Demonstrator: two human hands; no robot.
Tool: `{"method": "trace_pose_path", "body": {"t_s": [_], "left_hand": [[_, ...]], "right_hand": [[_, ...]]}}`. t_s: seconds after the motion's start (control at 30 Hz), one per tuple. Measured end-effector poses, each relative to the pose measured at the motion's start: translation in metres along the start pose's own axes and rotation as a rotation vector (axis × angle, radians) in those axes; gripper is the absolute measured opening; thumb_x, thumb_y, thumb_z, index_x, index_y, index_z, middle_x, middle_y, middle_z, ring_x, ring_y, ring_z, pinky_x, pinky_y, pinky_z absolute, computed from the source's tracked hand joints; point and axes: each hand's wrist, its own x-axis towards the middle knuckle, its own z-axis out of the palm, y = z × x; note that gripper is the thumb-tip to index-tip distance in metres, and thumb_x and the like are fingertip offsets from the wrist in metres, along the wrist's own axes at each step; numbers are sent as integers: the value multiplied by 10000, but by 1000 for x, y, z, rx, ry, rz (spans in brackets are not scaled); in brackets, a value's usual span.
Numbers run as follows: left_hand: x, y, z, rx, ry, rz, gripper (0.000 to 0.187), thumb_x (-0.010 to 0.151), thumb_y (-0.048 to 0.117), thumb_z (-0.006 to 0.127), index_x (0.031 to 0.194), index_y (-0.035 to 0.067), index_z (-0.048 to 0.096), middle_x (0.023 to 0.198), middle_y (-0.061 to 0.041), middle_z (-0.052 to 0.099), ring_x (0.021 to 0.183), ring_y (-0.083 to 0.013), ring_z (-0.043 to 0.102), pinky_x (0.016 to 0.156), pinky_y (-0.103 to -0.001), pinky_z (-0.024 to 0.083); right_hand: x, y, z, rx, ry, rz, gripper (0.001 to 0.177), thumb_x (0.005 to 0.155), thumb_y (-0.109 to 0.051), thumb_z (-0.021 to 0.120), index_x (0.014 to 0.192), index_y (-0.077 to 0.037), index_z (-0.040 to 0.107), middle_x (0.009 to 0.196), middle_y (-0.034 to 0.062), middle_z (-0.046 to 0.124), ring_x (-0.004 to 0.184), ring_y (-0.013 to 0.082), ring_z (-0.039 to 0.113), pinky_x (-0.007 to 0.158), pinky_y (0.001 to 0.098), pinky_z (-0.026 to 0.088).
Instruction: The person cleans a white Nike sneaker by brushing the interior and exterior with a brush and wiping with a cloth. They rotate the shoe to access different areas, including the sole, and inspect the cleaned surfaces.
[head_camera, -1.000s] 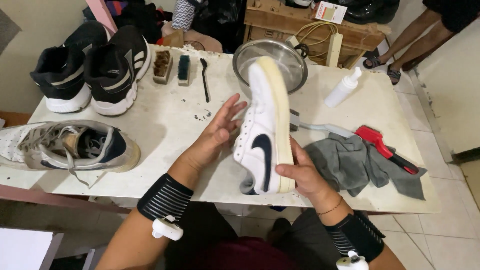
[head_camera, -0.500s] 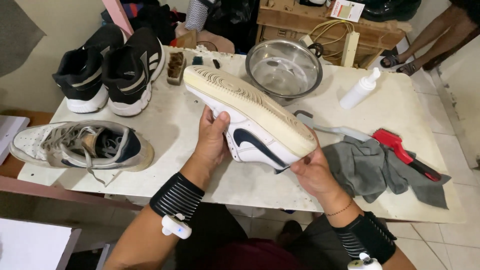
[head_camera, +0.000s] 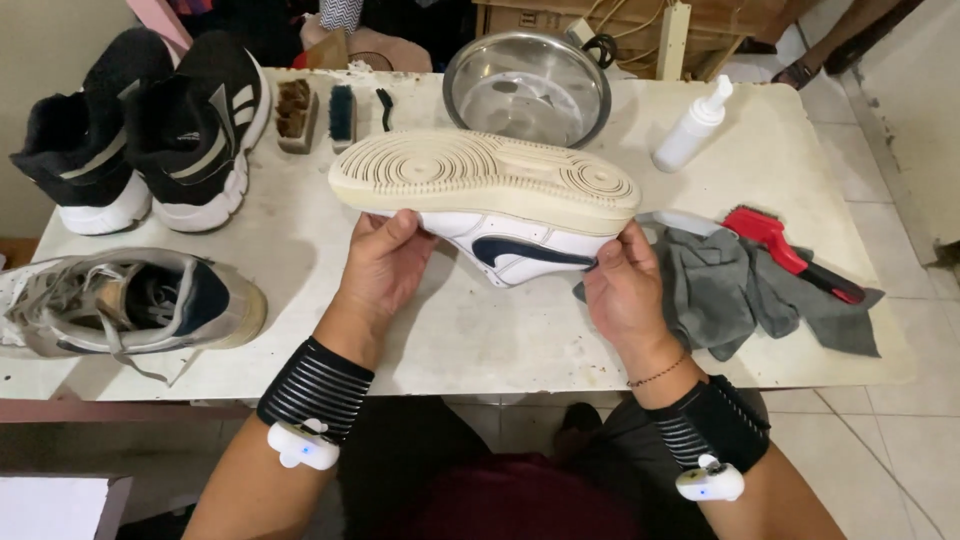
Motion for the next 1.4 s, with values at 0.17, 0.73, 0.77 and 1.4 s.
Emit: {"method": "trace_pose_path", "body": {"t_s": [0.17,0.73,0.77,1.4], "left_hand": [[-1,2,1,-98,-125,59,809,583,-196,698,1354,19,587,1270,-224,681,1160,-478,669,1110,-668,474],[-4,14,-1,-140,-190,48,811,484,-142,723,1274,27,657,1178,-188,733,1145,-459,677,1149,-637,443],[-3,13,-1,-130,-189,53,804,498,-123,731,1283,33,652,1189,-183,730,1155,-453,673,1155,-633,437],[0,11,-13,-23,-208,96,759,670,101,821,1395,94,597,1315,-123,689,1272,-380,627,1228,-591,371]], "right_hand": [[4,-4,-2,-54,-65,-149,494,1064,-154,559,1540,-111,431,1528,96,517,1423,298,496,1222,504,412],[-2,-15,10,-37,-5,-136,352,992,-61,641,1338,-98,584,1308,85,673,1238,207,637,1115,385,504],[-3,-19,13,-36,-9,-128,334,987,-48,646,1312,-107,596,1272,76,686,1191,189,656,1083,370,517],[-3,-20,22,-91,-40,-171,410,958,-74,702,1348,-69,578,1337,130,661,1270,220,607,1135,427,491]]}}
